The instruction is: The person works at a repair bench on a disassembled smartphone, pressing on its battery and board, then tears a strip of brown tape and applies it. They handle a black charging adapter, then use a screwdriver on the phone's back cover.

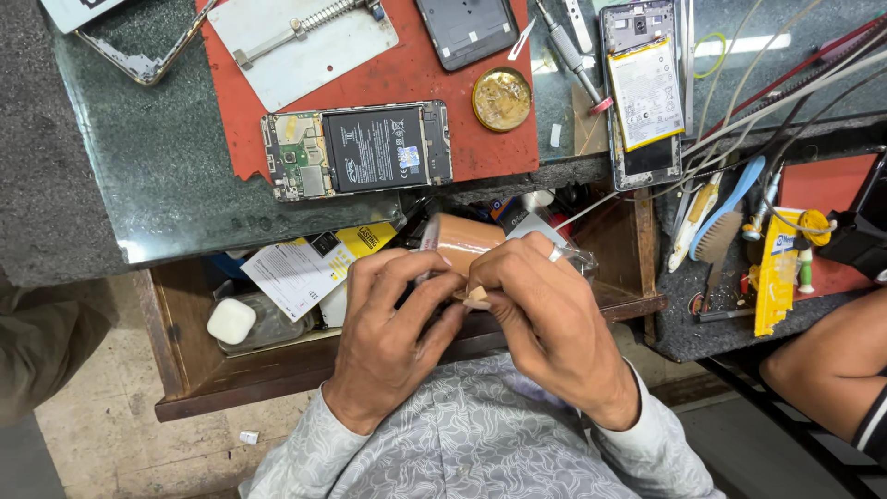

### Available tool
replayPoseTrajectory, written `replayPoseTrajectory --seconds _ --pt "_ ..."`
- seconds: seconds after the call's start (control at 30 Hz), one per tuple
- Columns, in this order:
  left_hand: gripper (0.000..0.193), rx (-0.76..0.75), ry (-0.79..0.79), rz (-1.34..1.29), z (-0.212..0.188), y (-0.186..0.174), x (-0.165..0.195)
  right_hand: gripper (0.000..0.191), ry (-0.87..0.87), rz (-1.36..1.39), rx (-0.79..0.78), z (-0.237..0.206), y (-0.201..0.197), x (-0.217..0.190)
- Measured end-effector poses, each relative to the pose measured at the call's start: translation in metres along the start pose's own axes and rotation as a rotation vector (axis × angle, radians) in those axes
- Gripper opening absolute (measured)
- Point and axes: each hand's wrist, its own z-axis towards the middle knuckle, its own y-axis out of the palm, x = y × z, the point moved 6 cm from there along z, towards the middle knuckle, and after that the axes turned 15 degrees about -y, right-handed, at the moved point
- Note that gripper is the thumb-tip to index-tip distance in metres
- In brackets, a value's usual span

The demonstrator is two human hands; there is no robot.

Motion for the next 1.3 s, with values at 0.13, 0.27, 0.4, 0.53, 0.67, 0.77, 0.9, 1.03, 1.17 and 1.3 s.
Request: replayPoseTrajectory --seconds 0.13,0.27,0.4,0.53,0.67,0.77,0.9,1.03,1.17,1.3 --pt "0.03 -0.058 0.011 -0.101 0.007 0.002 0.001 0.02 -0.029 0.012 0.033 -0.004 -0.003 0.002" --pt "0.017 -0.07 -0.18 -0.282 0.008 -0.001 -0.008 0.019 0.186 0.17 0.316 -0.028 -0.016 0.02" --pt "0.011 -0.034 -0.349 -0.361 0.009 -0.003 -0.019 0.012 0.317 0.207 0.298 -0.049 -0.019 0.04" --pt "0.009 -0.014 -0.394 -0.383 0.007 -0.003 -0.025 0.039 0.259 0.228 0.084 -0.053 0.001 0.044" --pt "0.009 0.014 -0.44 -0.533 0.002 -0.002 -0.031 0.052 0.449 0.331 0.238 -0.064 0.023 0.048" --pt "0.009 0.044 -0.457 -0.559 -0.001 -0.005 -0.032 0.051 0.498 0.382 0.306 -0.066 0.03 0.047" --pt "0.011 0.094 -0.432 -0.511 -0.004 -0.008 -0.028 0.053 0.477 0.223 0.343 -0.066 0.029 0.036" --pt "0.009 0.094 -0.426 -0.479 -0.006 -0.009 -0.02 0.054 0.427 0.124 0.338 -0.064 0.028 0.023" --pt "0.008 0.092 -0.387 -0.366 -0.006 -0.011 -0.009 0.045 0.428 0.295 0.37 -0.062 0.033 0.026" --pt "0.009 0.153 -0.345 -0.335 -0.009 -0.016 -0.007 0.041 0.331 0.308 0.344 -0.062 0.038 0.025"
